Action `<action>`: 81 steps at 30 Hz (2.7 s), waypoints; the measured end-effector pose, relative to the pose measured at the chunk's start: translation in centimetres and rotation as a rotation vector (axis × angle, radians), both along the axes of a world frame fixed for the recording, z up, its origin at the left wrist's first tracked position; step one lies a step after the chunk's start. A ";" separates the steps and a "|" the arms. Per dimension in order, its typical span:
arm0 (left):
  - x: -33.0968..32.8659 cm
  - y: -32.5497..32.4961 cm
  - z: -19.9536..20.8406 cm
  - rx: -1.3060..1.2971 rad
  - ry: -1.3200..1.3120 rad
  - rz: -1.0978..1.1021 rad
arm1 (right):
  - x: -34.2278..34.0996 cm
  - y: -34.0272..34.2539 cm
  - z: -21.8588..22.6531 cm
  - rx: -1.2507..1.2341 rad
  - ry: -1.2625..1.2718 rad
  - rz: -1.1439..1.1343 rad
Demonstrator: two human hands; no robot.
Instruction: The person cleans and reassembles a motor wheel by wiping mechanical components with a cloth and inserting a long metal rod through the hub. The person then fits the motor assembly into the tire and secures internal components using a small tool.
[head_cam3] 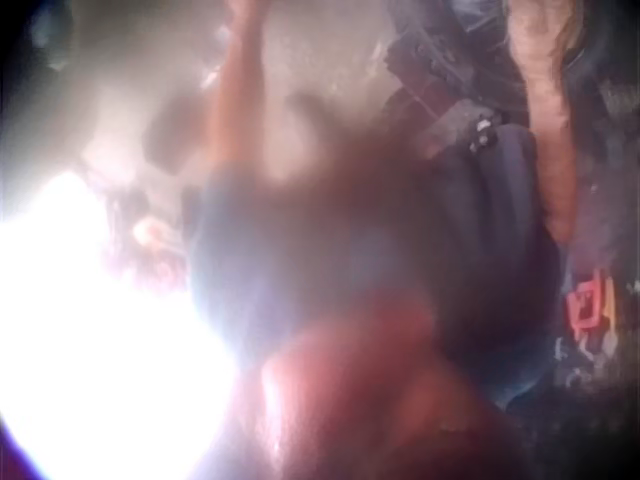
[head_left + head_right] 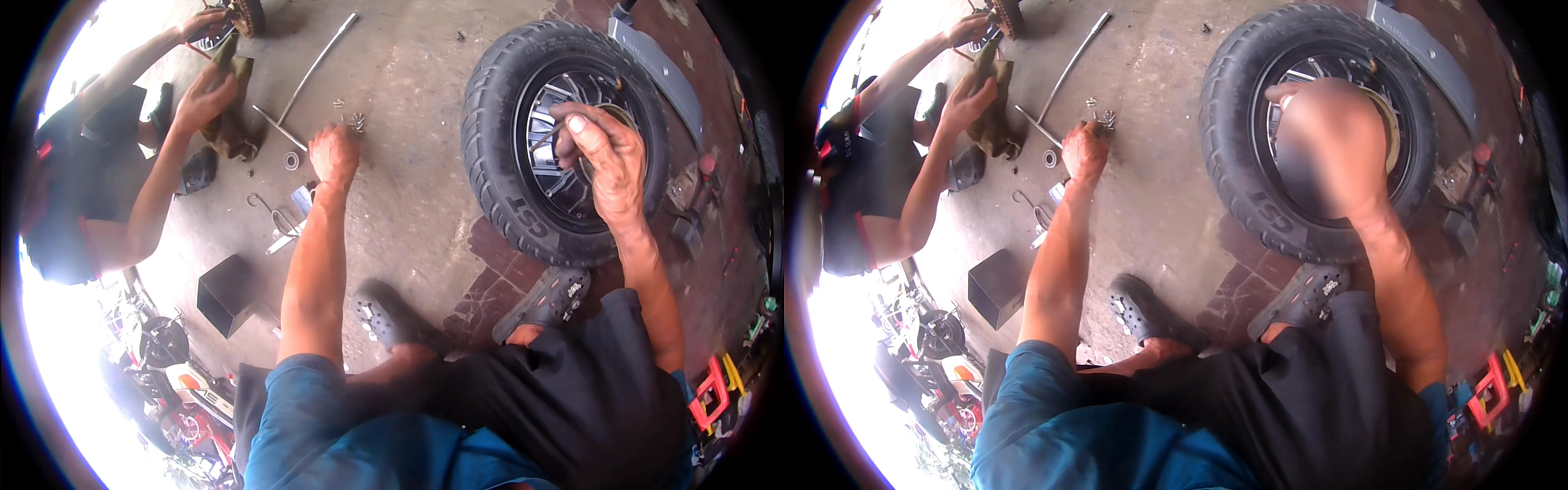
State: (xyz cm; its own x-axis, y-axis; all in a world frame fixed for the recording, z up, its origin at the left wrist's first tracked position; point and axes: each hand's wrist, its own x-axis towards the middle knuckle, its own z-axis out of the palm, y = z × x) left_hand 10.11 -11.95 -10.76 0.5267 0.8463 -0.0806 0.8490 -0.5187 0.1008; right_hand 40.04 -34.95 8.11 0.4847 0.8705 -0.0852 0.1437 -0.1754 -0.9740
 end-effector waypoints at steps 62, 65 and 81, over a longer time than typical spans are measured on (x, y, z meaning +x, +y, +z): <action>13.1 -20.3 14.8 -1.829 -1.133 0.303 | 0.4 -15.0 -1.0 0.513 1.119 -0.306; 13.5 -19.8 16.3 -1.569 -0.877 -0.007 | 0.1 -14.8 -1.0 0.492 1.053 -0.229; 15.3 -18.2 13.3 -0.354 -0.485 -0.527 | 0.0 -9.7 2.9 0.086 0.557 0.016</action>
